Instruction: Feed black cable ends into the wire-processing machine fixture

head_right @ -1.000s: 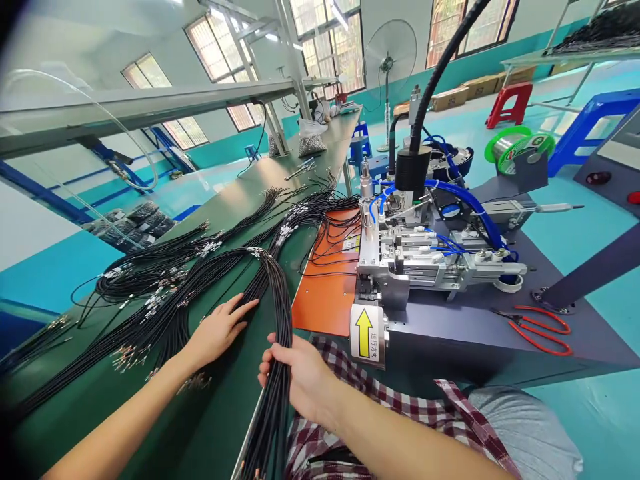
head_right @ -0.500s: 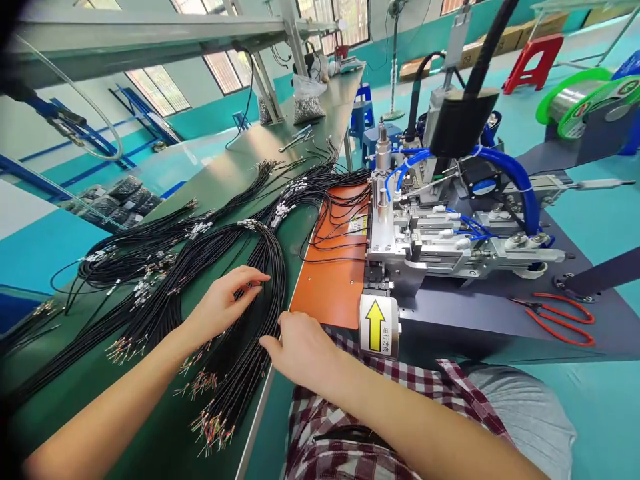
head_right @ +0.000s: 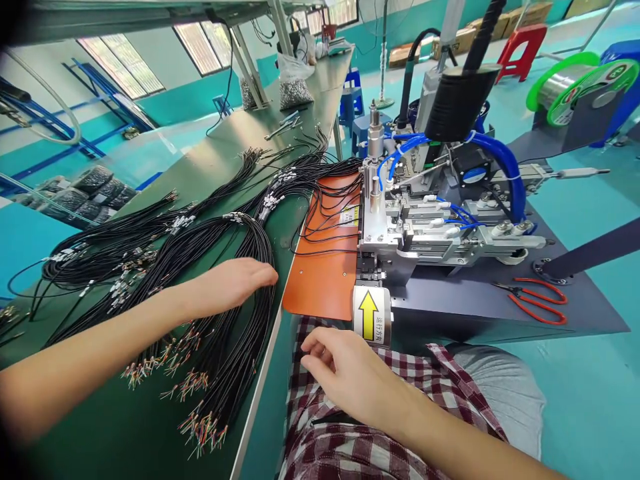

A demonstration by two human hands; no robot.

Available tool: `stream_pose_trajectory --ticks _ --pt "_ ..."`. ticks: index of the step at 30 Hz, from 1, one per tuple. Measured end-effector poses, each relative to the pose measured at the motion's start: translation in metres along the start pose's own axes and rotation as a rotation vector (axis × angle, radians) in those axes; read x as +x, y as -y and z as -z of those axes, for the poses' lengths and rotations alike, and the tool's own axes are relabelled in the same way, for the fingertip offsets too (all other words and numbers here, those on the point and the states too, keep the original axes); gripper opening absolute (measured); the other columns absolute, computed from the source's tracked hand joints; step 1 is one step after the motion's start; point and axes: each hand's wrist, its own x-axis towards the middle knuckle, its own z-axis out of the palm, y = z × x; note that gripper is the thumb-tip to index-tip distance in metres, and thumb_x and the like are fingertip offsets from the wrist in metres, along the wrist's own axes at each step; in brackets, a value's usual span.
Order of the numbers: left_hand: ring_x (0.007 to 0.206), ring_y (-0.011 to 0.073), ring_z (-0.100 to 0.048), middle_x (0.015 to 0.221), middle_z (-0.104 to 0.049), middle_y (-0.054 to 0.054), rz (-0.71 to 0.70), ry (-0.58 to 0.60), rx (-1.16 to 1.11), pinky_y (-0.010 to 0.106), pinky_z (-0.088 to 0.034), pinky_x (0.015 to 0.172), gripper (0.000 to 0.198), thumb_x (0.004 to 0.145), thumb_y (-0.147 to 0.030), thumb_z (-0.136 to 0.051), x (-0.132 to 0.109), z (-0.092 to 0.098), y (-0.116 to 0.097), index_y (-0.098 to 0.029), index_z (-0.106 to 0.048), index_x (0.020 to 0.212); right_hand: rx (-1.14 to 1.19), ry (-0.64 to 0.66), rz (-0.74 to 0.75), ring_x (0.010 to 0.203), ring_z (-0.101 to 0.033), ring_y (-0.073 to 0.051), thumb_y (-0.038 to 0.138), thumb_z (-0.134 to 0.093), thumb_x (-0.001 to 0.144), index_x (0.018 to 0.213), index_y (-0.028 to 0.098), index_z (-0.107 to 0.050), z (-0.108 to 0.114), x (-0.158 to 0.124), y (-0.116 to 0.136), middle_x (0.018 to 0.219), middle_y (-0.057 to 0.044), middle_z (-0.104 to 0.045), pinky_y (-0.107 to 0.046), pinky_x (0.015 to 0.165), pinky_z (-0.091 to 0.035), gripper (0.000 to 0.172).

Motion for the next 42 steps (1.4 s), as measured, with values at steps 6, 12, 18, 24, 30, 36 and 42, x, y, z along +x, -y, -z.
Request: stream_pose_trajectory --ticks 6,12,18,24,30,36,42 --pt "0.093 0.0201 -0.063 0.088 -0.068 0.004 -0.111 0.046 0.005 0.034 -0.043 0.094 0.025 0.082 -0.005 -0.048 0.003 -0.007 -0.001 -0.023 -0.065 0.078 0.089 0.055 -0.025 0.063 -0.058 -0.015 0.024 -0.052 0.088 0.091 0.021 -0.063 0.0 -0.004 0.004 0.073 -0.001 -0.065 -0.026 0.059 -0.044 0.012" --pt "0.078 0.0183 -0.062 0.08 -0.068 0.005 -0.054 -0.09 0.035 0.03 -0.048 0.077 0.025 0.089 -0.013 -0.042 0.005 0.006 0.002 -0.022 -0.066 0.085 0.201 -0.006 -0.015 0.077 -0.062 -0.018 0.028 -0.054 0.089 0.101 0.021 -0.062 0.0 0.001 -0.001 0.088 -0.004 -0.067 -0.03 0.069 -0.047 0.016" --pt "0.081 0.0211 -0.061 0.089 -0.068 0.009 0.149 -0.401 0.001 0.036 -0.047 0.076 0.025 0.096 -0.022 -0.036 0.01 -0.004 -0.005 -0.018 -0.061 0.095 0.534 -0.139 -0.087 0.087 -0.066 -0.021 0.05 -0.054 0.088 0.13 0.025 -0.041 0.004 0.01 -0.002 0.119 -0.01 -0.061 -0.034 0.07 -0.049 0.05" --pt "0.077 0.0204 -0.061 0.081 -0.067 0.006 0.234 -0.422 -0.219 0.034 -0.047 0.075 0.018 0.087 -0.025 -0.044 -0.017 -0.016 -0.009 -0.021 -0.061 0.085 0.343 -0.258 -0.055 0.055 -0.059 -0.014 0.035 -0.056 0.089 0.122 0.025 -0.047 0.014 0.006 0.003 0.082 0.0 -0.067 -0.031 0.062 -0.046 0.035" --pt "0.066 0.0213 -0.055 0.069 -0.056 0.002 0.671 -0.483 -0.408 0.033 -0.04 0.063 0.019 0.079 -0.039 -0.059 -0.008 -0.027 0.008 -0.022 -0.052 0.079 -0.043 -0.213 0.085 0.087 -0.064 -0.023 0.014 -0.049 0.091 0.085 0.018 -0.063 0.013 0.081 0.036 0.092 -0.009 -0.07 -0.032 0.076 -0.042 0.016" --pt "0.053 0.0145 -0.053 0.058 -0.052 -0.005 0.907 -0.427 -0.845 0.027 -0.038 0.053 0.03 0.064 -0.034 -0.072 0.004 -0.042 0.02 -0.02 -0.047 0.07 0.062 -0.145 -0.014 0.065 -0.065 -0.02 0.027 -0.063 0.084 0.059 0.016 -0.06 -0.011 0.17 0.051 0.065 -0.009 -0.069 -0.029 0.061 -0.044 0.028" --pt "0.065 0.0174 -0.065 0.073 -0.064 0.002 0.932 -0.493 -1.294 0.029 -0.048 0.06 0.03 0.058 -0.028 -0.07 -0.022 -0.025 0.014 -0.019 -0.052 0.08 0.261 -0.115 -0.027 0.056 -0.061 -0.012 0.024 -0.07 0.076 0.057 0.017 -0.06 -0.015 0.18 0.052 0.058 0.0 -0.067 -0.022 0.057 -0.042 0.022"
